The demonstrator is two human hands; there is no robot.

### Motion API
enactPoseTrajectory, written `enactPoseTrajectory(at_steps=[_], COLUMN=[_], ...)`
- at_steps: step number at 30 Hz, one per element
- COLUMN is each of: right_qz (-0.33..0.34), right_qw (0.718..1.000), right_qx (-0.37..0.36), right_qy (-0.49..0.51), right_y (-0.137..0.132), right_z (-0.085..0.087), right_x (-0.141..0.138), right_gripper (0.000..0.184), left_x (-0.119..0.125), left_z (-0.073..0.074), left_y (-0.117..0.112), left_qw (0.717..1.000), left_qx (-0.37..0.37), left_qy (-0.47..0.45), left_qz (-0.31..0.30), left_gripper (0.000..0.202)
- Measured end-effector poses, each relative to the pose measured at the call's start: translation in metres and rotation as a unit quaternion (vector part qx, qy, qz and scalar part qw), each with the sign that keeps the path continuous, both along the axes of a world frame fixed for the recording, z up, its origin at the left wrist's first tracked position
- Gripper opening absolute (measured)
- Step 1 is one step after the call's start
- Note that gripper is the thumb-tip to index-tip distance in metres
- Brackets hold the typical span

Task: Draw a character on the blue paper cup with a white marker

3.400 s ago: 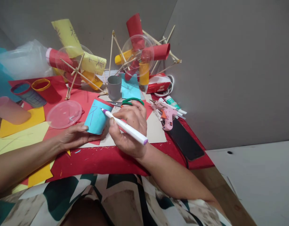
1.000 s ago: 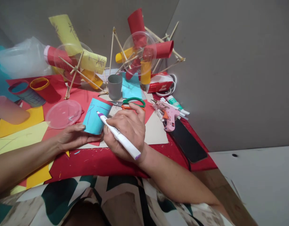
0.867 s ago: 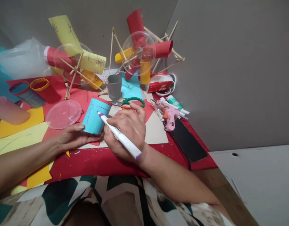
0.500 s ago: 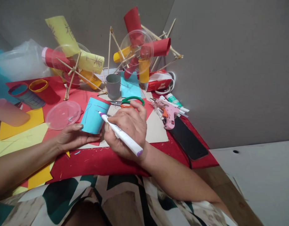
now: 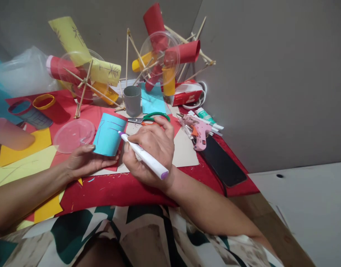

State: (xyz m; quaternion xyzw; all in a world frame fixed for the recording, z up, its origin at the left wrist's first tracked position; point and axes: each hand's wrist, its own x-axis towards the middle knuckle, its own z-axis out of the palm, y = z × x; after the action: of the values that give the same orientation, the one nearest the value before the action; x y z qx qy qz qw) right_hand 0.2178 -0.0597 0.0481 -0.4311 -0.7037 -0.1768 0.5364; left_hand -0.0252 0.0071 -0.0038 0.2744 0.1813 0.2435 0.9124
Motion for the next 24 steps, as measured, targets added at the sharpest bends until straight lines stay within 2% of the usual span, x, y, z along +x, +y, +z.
enactPoseTrajectory(at_steps=[3,6,11,14,24], right_qz=[-0.001,0.026,0.056,0.066,0.059], right_qw=[1.000,0.999,0.998,0.998,0.998], right_qx=[0.006,0.018,-0.004,0.009,0.008], right_qy=[0.020,0.032,-0.006,-0.004,-0.003], right_y=[0.0015,0.0001,-0.0040,-0.0035,-0.0026], right_z=[-0.0019,-0.0015,0.0017,0.0022,0.0010], right_x=[-0.0017,-0.0009,0.0019,-0.0003,-0.0021], right_gripper=[0.010,0.008,0.012,0.015,0.016], left_x=[0.0006,0.0006,0.0001,0.0005,0.0008], left_z=[0.0009,0.0014,-0.0011,-0.0032,-0.0036], left_y=[-0.0004,-0.0014,-0.0012,-0.0002,-0.0010], left_qw=[1.000,1.000,0.999,0.999,0.999], left_qx=[0.001,-0.001,-0.002,-0.001,0.021], left_qy=[-0.001,0.008,0.034,0.037,0.039], left_qz=[0.002,0.012,0.020,0.019,0.021], left_gripper=[0.049,0.048,0.050,0.050,0.043])
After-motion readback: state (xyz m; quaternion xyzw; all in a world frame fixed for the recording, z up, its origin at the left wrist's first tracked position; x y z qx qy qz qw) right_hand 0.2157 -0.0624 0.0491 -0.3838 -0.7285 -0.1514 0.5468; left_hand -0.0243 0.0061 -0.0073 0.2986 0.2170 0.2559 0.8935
